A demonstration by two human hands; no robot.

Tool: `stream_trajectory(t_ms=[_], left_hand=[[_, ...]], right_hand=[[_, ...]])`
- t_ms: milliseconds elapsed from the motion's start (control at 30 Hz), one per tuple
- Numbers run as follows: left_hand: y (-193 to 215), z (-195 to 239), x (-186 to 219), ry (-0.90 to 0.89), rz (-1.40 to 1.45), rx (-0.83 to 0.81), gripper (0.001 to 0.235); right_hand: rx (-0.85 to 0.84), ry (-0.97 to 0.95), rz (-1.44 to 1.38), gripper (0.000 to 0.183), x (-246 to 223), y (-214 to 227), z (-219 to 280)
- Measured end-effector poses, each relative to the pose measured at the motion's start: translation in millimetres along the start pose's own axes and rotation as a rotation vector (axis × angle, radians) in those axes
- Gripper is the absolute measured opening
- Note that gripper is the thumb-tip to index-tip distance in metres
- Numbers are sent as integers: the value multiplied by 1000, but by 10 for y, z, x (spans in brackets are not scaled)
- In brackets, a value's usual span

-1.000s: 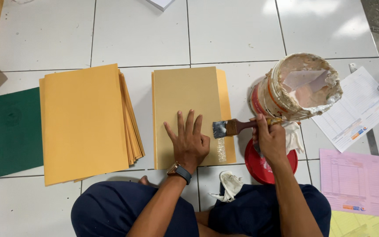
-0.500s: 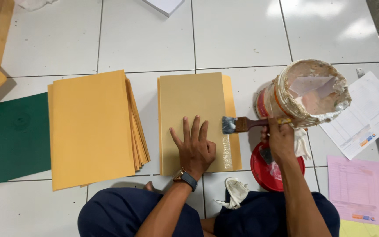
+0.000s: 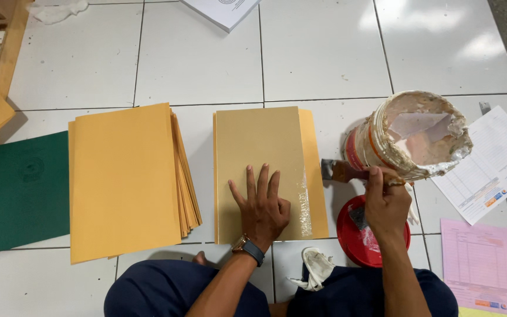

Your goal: The person sits on the floor and applies glue to the spine of a book using a brush. They then use a cloth to wipe the spine and cover the book with a yellow paper sheet, pressing it down to adhere.

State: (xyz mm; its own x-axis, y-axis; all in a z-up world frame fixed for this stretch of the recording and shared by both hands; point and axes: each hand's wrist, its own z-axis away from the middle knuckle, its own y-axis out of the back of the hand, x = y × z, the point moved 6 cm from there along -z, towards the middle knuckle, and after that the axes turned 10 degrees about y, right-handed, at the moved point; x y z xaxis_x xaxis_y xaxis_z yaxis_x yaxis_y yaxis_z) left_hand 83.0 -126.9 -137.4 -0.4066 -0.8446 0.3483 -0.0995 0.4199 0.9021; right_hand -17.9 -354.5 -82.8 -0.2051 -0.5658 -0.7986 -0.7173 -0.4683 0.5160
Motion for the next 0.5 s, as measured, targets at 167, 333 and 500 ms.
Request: stream_trajectory(t_ms=[167, 333, 500], left_hand=[[44, 6, 20, -6, -10, -2, 60], [36, 14, 16, -6, -14, 6, 61], [27, 18, 13, -1, -19, 6, 60]], right_hand=[[5, 159, -46, 29, -412, -270, -211], [-83, 100, 52, 29, 72, -480, -332], [-30, 191, 157, 24, -210, -463, -496]])
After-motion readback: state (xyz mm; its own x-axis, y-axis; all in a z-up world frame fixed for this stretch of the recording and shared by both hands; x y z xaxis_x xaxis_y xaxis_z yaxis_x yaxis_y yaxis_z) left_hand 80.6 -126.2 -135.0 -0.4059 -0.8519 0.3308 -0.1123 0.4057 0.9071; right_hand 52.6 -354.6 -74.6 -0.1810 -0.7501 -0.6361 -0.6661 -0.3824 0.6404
